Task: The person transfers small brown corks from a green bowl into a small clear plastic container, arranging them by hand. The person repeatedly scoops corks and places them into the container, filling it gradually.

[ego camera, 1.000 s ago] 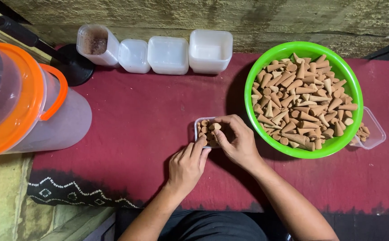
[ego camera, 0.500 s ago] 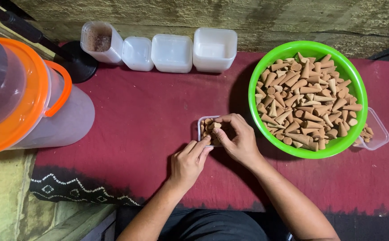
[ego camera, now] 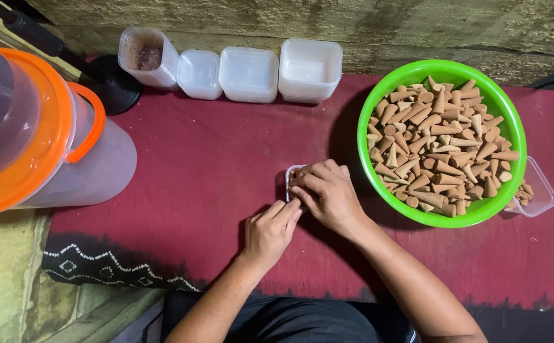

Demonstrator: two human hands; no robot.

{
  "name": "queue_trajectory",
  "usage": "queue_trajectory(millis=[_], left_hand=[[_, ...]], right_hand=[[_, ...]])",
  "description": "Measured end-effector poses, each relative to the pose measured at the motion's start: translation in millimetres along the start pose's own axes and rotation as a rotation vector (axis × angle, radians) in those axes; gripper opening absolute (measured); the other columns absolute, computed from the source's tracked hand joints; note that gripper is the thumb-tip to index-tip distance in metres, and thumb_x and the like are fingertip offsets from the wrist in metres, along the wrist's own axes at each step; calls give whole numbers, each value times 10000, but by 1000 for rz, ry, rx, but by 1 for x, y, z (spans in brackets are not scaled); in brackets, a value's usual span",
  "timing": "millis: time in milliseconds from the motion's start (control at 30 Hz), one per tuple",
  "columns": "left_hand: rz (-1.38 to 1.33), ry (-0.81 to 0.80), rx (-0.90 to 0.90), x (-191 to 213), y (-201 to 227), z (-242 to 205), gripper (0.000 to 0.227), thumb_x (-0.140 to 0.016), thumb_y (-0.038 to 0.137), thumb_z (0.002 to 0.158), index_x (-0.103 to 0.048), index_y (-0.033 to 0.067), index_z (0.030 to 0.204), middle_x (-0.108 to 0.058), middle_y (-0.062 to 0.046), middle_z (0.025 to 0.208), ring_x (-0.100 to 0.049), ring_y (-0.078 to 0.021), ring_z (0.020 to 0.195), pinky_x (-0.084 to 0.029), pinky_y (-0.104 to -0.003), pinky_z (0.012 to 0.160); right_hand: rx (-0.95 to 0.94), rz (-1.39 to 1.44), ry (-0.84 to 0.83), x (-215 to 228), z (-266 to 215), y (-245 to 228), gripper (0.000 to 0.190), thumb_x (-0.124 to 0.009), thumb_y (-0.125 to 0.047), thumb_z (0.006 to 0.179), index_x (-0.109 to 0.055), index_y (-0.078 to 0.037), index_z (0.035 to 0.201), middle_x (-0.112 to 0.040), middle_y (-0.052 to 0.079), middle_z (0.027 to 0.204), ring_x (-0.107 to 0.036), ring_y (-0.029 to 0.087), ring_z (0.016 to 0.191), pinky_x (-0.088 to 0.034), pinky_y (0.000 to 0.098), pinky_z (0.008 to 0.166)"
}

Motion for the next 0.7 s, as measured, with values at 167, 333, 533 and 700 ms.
queue_trajectory(millis=[167, 333, 533, 700], left_hand=[[-7, 0, -3, 5, 2, 4, 120, -668, 236, 960, -728, 220, 1063, -523, 23, 668, -648, -184, 570, -545, -299, 470], [2, -25, 17, -3, -4, -2, 123, -688, 195, 921, -724, 219, 1036, -528, 25, 671, -654, -191, 582, -554, -319, 474], [-134, 21, 36, 6, -4, 5, 290, -775, 157, 835, -712, 145, 1117, -617, -17, 755, -693, -244, 661, -580, -365, 516], [-190, -56, 160, 14, -7, 11, 541, -799, 254, 834, -603, 217, 1336, -643, -26, 853, -736, -228, 719, -624, -391, 565]], right_hand=[[52, -64, -14, -9, -9, 11, 70, -675, -255, 965, -724, -210, 944, -632, 9, 1037, -589, 282, 960, -418, 380, 732], [91, -83, -38, -6, -7, 2, 131, -644, -295, 967, -689, -198, 891, -604, 20, 1061, -567, 287, 995, -396, 385, 739], [70, 23, -55, 8, -1, -2, 181, -558, -257, 1008, -709, -167, 970, -599, 70, 1092, -576, 341, 1019, -427, 410, 759], [-15, 201, 64, 29, -16, 21, 272, -575, -170, 989, -739, -146, 1205, -636, 105, 1150, -636, 351, 1089, -528, 429, 908]])
Point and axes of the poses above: each hand's wrist, its own z-axis towards the middle knuckle, its own x-axis out of the back of the hand, y = z × x, the point moved 7 cm from there along z, towards the middle knuckle
